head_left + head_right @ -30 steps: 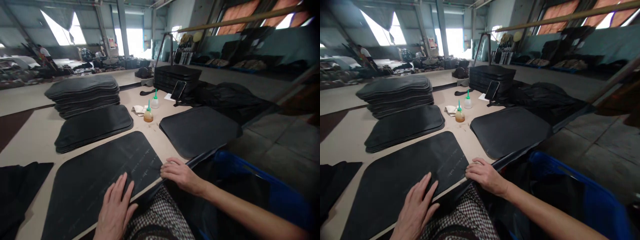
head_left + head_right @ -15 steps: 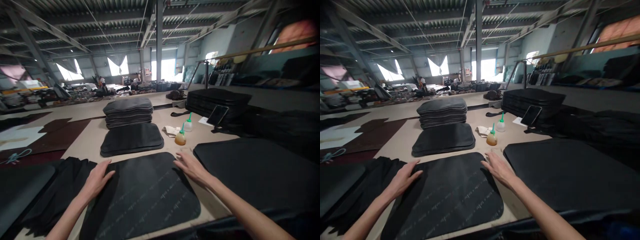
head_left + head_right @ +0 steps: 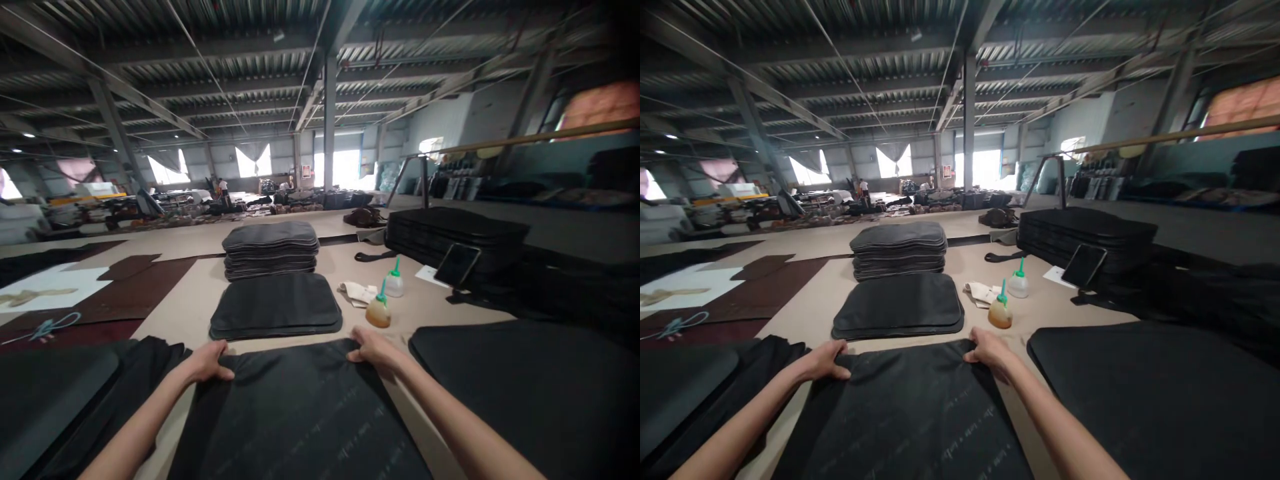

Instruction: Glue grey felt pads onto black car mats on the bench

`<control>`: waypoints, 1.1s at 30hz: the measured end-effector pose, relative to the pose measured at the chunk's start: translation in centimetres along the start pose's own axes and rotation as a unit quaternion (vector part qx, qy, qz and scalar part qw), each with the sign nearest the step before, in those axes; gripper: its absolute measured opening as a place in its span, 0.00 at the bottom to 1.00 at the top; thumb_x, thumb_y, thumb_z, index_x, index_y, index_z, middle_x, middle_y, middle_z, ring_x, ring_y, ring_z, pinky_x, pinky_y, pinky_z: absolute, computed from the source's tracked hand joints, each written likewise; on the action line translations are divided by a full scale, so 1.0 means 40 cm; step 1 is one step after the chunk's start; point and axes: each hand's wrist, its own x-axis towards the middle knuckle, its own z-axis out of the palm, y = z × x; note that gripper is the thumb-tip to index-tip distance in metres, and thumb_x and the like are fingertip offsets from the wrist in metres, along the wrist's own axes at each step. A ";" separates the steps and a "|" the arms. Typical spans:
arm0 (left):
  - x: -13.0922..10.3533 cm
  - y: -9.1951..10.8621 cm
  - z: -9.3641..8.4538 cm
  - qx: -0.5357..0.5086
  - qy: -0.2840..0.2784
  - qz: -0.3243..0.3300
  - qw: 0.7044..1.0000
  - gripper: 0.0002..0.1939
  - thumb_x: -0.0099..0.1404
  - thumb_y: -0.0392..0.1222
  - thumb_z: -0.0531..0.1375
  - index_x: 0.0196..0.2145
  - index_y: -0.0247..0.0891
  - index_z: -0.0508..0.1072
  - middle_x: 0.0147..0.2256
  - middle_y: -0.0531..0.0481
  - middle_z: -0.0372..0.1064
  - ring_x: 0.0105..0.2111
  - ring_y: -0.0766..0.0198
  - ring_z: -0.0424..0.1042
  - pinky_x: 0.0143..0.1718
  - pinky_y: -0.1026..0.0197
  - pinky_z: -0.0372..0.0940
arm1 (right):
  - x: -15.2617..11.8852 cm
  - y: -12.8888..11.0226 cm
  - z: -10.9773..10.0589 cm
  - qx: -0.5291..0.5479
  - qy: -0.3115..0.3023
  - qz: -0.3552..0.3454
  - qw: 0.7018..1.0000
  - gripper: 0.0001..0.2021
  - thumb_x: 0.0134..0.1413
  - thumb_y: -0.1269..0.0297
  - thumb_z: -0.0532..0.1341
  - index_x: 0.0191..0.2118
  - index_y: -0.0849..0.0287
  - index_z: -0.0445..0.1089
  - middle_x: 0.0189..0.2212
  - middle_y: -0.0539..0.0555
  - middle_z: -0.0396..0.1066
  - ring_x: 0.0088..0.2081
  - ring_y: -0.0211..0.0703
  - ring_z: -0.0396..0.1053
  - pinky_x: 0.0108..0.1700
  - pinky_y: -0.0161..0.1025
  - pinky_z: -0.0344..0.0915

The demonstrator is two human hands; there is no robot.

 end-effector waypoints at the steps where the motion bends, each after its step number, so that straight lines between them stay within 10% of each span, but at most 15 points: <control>1: 0.003 -0.002 0.000 -0.019 -0.007 -0.001 1.000 0.19 0.44 0.46 0.70 0.34 0.39 0.71 0.36 0.49 0.75 0.41 0.50 0.73 0.38 0.59 0.61 | 0.001 0.000 0.000 0.010 -0.002 -0.002 1.000 0.18 0.38 0.65 0.73 0.39 0.57 0.72 0.36 0.54 0.76 0.40 0.52 0.74 0.36 0.38 0.59; 7: -0.029 -0.014 0.011 -0.150 0.014 -0.020 0.988 0.25 0.45 0.56 0.70 0.36 0.38 0.74 0.34 0.49 0.76 0.41 0.48 0.75 0.40 0.57 0.65 | -0.040 0.019 0.016 0.143 0.016 -0.033 0.989 0.16 0.47 0.50 0.68 0.30 0.57 0.67 0.29 0.52 0.71 0.35 0.46 0.70 0.31 0.35 0.57; 12: -0.178 -0.006 0.034 -0.285 0.081 -0.065 0.953 0.41 0.55 0.74 0.58 0.50 0.34 0.71 0.47 0.40 0.77 0.49 0.48 0.76 0.48 0.55 0.69 | -0.151 0.071 0.037 0.281 -0.019 -0.015 0.960 0.30 0.49 0.29 0.56 0.32 0.56 0.64 0.19 0.45 0.57 0.18 0.35 0.54 0.20 0.33 0.49; 17: -0.379 0.046 0.104 -0.561 0.036 -0.131 0.816 0.30 0.57 0.65 0.66 0.44 0.36 0.75 0.42 0.41 0.80 0.45 0.49 0.79 0.49 0.54 0.72 | -0.315 0.103 0.063 0.496 -0.109 0.036 0.861 0.25 0.44 0.38 0.70 0.31 0.58 0.69 0.24 0.51 0.69 0.24 0.38 0.68 0.26 0.33 0.63; 22: -0.454 0.086 0.144 -0.673 0.012 -0.168 0.721 0.24 0.53 0.56 0.73 0.41 0.36 0.78 0.38 0.41 0.81 0.40 0.45 0.81 0.46 0.47 0.75 | -0.406 0.050 0.078 0.548 -0.089 0.043 0.830 0.21 0.43 0.44 0.73 0.31 0.57 0.72 0.28 0.54 0.77 0.31 0.49 0.76 0.35 0.39 0.71; 33: -0.414 0.140 -0.033 -0.651 0.033 -0.100 0.752 0.27 0.56 0.53 0.72 0.51 0.38 0.77 0.44 0.42 0.80 0.41 0.48 0.81 0.44 0.50 0.75 | -0.413 -0.064 -0.095 0.536 -0.017 0.019 0.844 0.24 0.45 0.45 0.72 0.44 0.56 0.76 0.43 0.61 0.80 0.42 0.60 0.78 0.48 0.51 0.75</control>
